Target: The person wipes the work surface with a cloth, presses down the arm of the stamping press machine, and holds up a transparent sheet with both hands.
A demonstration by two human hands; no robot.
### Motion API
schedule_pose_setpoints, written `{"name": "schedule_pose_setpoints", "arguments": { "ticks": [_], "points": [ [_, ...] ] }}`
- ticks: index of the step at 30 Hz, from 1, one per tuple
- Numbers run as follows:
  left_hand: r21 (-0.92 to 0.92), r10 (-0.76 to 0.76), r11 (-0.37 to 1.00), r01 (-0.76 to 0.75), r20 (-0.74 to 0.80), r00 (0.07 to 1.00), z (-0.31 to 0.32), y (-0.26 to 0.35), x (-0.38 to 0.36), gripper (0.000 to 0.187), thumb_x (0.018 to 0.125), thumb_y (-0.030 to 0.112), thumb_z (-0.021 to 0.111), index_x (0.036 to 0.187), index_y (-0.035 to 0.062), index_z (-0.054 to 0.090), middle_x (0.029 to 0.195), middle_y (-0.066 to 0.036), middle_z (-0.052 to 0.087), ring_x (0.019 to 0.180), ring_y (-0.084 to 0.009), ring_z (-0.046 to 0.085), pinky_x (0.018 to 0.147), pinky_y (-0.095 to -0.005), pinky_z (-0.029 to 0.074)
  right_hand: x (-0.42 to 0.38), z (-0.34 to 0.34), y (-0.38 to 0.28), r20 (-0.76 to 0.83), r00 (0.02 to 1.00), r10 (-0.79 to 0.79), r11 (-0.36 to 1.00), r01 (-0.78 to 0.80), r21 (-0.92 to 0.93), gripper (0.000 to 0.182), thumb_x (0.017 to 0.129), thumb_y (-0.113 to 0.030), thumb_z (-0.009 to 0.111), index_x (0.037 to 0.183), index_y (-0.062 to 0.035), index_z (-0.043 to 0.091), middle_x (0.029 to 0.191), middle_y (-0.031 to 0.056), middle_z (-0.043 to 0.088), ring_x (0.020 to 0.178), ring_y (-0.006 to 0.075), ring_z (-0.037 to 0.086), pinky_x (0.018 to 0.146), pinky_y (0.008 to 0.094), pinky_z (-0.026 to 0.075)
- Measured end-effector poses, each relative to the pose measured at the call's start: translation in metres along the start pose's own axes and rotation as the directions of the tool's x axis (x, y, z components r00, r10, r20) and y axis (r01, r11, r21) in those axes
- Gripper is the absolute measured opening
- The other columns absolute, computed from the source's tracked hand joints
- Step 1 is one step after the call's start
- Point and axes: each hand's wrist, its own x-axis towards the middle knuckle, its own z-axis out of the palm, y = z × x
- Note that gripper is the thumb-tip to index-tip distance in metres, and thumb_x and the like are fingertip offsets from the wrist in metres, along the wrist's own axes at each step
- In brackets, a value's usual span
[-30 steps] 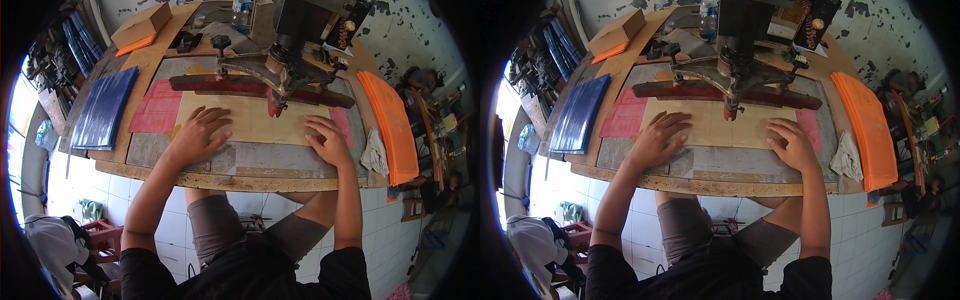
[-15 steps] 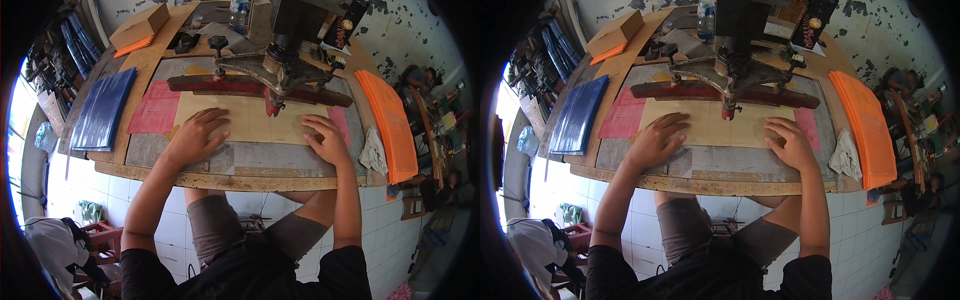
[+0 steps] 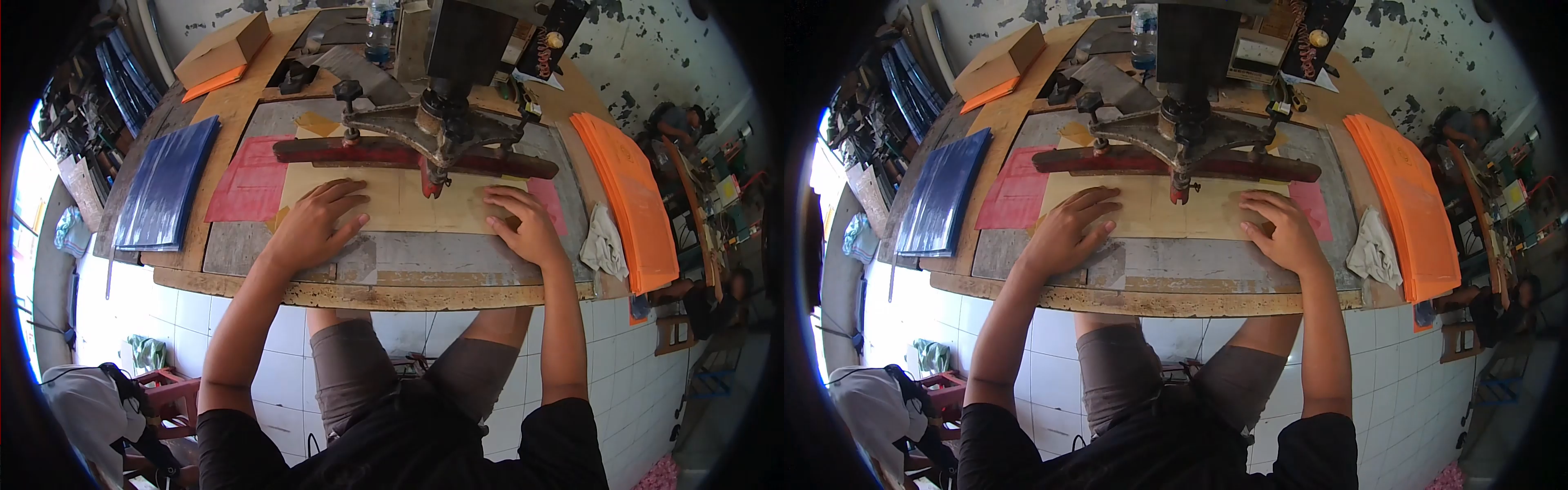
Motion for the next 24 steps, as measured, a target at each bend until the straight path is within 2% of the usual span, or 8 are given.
{"name": "schedule_pose_setpoints", "arguments": {
  "ticks": [9,20,24],
  "points": [
    [-0.013,-0.021,1.0,0.021,0.003,1.0,0.001,0.002,-0.002,0.041,0.11,0.029,0.064,0.138,0.002,0.076,0.159,-0.017,0.066,0.147,-0.0406,0.06,0.124,-0.0518,0.048,-0.001,0.0,-0.001,0.004,1.0,0.018,1.0,-0.018,0.016,0.035,0.097,-0.017,0.082,0.13,-0.0052,0.081,0.143,0.0086,0.076,0.129,0.0326,0.073,0.111,0.0432,0.057],
    [0.009,0.024,1.0,-0.024,-0.015,1.0,0.007,-0.003,-0.01,0.045,0.112,0.034,0.063,0.142,0.0026,0.075,0.162,-0.017,0.063,0.154,-0.0391,0.053,0.128,-0.0506,0.044,-0.002,0.003,0.003,-0.019,1.0,-0.019,0.999,0.02,0.029,0.034,0.097,-0.016,0.081,0.129,-0.0034,0.079,0.143,0.0109,0.076,0.132,0.0347,0.071,0.113,0.0437,0.056],
    [0.021,0.011,1.0,-0.011,-0.036,0.999,0.005,-0.006,-0.014,0.045,0.112,0.034,0.064,0.143,0.0032,0.074,0.163,-0.019,0.062,0.153,-0.0404,0.055,0.127,-0.0511,0.044,-0.003,0.004,0.002,-0.015,1.0,-0.013,1.0,0.014,0.022,0.035,0.097,-0.016,0.081,0.13,-0.0029,0.079,0.144,0.0115,0.075,0.133,0.035,0.071,0.114,0.0437,0.056]
  ]
}}
